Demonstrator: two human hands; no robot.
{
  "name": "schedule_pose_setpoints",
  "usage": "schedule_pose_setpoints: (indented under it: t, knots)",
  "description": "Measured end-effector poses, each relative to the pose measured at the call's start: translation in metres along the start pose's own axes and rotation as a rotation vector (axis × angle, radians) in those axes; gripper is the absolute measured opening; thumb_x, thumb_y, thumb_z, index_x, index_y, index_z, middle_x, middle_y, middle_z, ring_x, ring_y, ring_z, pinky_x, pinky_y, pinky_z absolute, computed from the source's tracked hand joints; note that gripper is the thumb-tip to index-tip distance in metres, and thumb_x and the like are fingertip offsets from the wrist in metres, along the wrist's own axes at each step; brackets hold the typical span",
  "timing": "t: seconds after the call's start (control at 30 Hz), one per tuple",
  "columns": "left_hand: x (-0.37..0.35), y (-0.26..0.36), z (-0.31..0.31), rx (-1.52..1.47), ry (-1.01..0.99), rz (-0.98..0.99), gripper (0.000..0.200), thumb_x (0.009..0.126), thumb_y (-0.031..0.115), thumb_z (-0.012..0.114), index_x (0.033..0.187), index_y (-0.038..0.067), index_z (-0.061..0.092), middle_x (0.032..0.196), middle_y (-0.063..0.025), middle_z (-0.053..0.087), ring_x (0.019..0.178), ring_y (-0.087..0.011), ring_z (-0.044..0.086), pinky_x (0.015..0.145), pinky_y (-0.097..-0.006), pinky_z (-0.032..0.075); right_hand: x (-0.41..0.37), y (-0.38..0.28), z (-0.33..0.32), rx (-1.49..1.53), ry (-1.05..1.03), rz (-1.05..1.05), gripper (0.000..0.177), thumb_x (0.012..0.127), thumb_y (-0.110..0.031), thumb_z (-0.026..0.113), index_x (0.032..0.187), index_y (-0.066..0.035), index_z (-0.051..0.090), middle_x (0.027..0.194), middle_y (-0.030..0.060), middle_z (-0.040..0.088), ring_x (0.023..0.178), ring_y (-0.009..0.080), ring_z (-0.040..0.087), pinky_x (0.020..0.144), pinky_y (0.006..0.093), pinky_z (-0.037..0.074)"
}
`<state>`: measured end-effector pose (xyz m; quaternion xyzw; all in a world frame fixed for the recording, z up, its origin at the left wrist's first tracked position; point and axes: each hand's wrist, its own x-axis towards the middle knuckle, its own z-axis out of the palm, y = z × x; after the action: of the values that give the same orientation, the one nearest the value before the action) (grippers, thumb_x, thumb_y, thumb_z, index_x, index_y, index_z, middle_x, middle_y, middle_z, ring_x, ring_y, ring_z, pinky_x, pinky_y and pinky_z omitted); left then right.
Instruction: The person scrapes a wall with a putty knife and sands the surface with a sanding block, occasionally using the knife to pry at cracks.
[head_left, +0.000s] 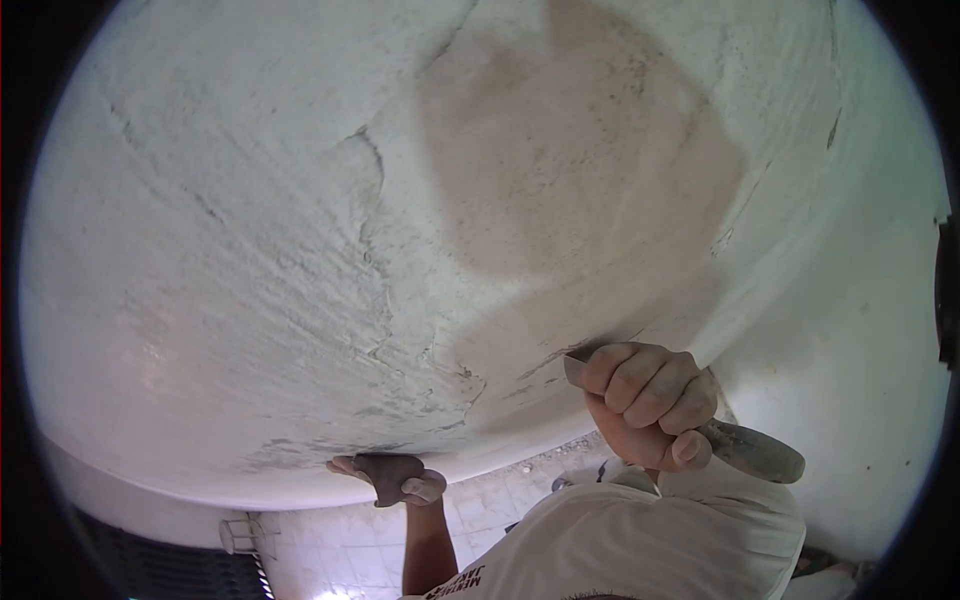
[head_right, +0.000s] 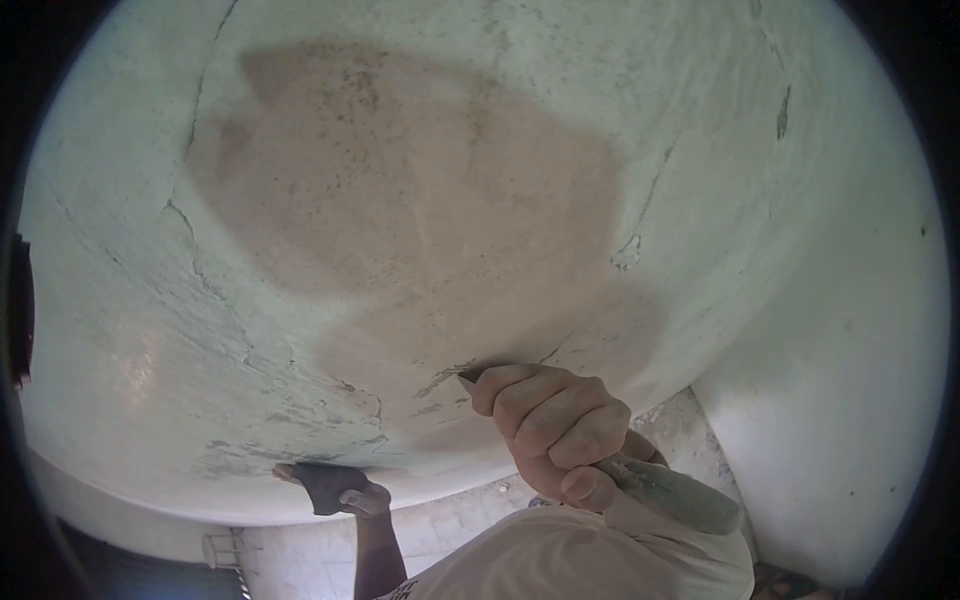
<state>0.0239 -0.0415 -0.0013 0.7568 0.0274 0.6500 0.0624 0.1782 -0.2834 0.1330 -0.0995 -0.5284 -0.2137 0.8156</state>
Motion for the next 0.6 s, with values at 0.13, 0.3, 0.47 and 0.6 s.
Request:
schedule_pose_setpoints:
  t: [0.13, 0.3, 0.47, 0.6]
  knots:
    - [0.002, -0.002, 0.006, 0.004, 0.002, 0.045, 0.052, 0.094, 0.041, 0.027, 0.065, 0.002, 0.045, 0.145, -0.0284, 0.028, 0.141, -0.0412, 0.004, 0.109, -0.0620, -0.007, 0.007, 0.008, 0.012, -0.004, 0.010, -0.062, 0.038, 0.081, -0.020, 0.055, 0.057, -0.013, 0.027, 0.041, 0.0015, 0.029, 0.038, 0.0147, 0.023, 0.043, 0.0329, 0.024]
    - [0.003, 0.001, 0.012, -0.034, 0.055, 0.021, 0.062, 0.094, 0.043, 0.026, 0.134, -0.003, 0.040, 0.152, -0.0239, 0.013, 0.141, -0.0407, 0.003, 0.110, -0.0596, -0.007, -0.001, 0.001, 0.007, -0.019, -0.003, 0.034, 0.037, 0.082, -0.022, 0.055, 0.058, -0.013, 0.028, 0.042, 0.0018, 0.029, 0.038, 0.0151, 0.024, 0.043, 0.0325, 0.025]
    - [0.001, -0.005, 0.003, 0.048, -0.097, 0.081, 0.070, 0.093, 0.044, 0.024, 0.148, 0.003, 0.009, 0.153, -0.0226, 0.005, 0.142, -0.0390, 0.001, 0.110, -0.0590, -0.008, 0.001, 0.010, 0.018, -0.027, 0.032, -0.039, 0.037, 0.083, -0.023, 0.055, 0.059, -0.013, 0.029, 0.043, 0.0012, 0.028, 0.040, 0.0151, 0.022, 0.043, 0.0325, 0.024]
    - [-0.002, -0.004, 0.000, 0.058, -0.094, 0.015, 0.069, 0.093, 0.043, 0.025, 0.148, 0.003, 0.012, 0.153, -0.0230, 0.007, 0.142, -0.0386, 0.001, 0.110, -0.0592, -0.007, -0.001, 0.007, 0.020, -0.033, 0.032, 0.000, 0.037, 0.083, -0.024, 0.054, 0.059, -0.014, 0.028, 0.044, 0.0011, 0.029, 0.041, 0.0152, 0.022, 0.043, 0.0327, 0.024]
